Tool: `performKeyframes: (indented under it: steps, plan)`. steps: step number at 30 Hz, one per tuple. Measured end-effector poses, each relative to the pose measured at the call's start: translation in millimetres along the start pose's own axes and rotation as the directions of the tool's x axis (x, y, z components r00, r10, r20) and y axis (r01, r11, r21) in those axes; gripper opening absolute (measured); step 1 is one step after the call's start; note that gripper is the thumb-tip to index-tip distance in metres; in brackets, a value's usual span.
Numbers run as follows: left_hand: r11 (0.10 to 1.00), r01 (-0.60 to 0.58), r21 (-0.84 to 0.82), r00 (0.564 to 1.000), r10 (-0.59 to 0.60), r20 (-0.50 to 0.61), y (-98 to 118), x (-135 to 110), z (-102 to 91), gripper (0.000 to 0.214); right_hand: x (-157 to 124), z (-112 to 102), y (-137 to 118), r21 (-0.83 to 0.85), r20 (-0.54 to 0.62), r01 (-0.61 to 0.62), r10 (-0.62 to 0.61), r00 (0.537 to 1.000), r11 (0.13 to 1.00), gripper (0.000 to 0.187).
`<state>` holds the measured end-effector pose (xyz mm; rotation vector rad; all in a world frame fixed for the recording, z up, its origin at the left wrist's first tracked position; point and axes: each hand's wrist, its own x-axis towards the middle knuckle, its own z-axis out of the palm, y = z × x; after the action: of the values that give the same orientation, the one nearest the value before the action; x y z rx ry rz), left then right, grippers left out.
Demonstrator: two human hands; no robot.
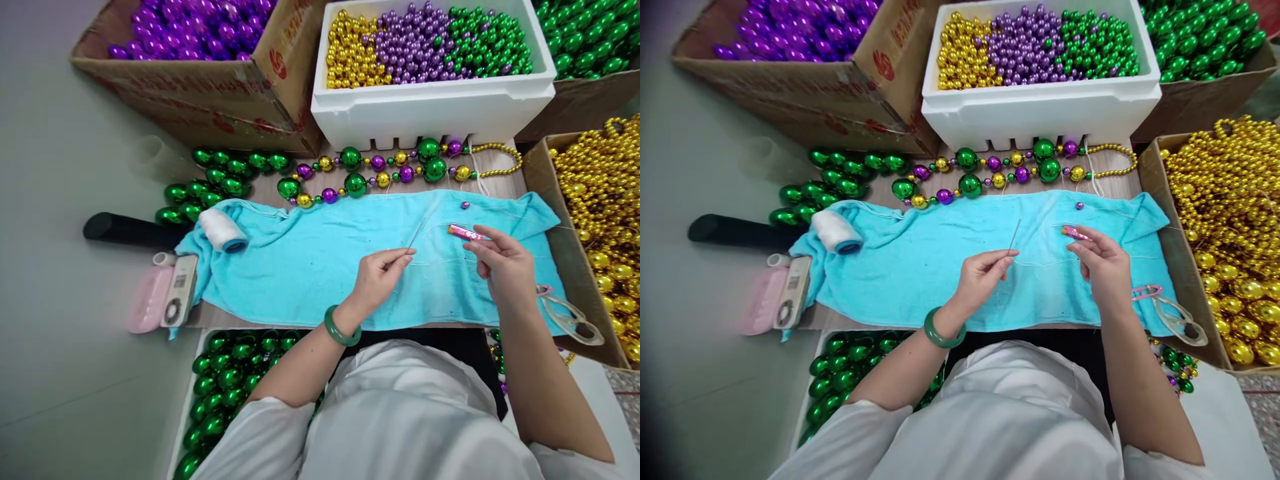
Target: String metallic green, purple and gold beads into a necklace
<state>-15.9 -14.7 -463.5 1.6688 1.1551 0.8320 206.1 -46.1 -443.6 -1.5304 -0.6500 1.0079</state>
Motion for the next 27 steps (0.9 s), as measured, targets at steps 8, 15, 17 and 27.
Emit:
performKeyframes:
  steps: [8,15,17,27]
  plan:
    - [0.839,0.280,-0.466,0.959,-0.269,0.090,5.9,-0.3,30.9,0.035,-26.6,29.7,3.5,-0.148,0.062,-0.023,0.033,0.998,0.989,0.023]
    - [0.764,0.295,-0.573,0.950,-0.297,0.094,26.8,7.1,28.3,0.038,-27.6,40.8,-7.1,-0.238,0.030,0.200,-0.199,0.980,0.951,0.017]
    - [0.748,0.298,-0.594,0.950,-0.292,0.109,30.0,6.0,28.8,0.043,-29.6,44.0,-10.9,-0.251,0.043,0.239,-0.235,0.971,0.938,0.016]
    - [0.703,0.279,-0.654,0.947,-0.313,0.068,25.9,4.5,36.4,0.040,-37.3,60.7,-9.5,-0.028,0.060,0.194,-0.192,0.980,0.981,0.012]
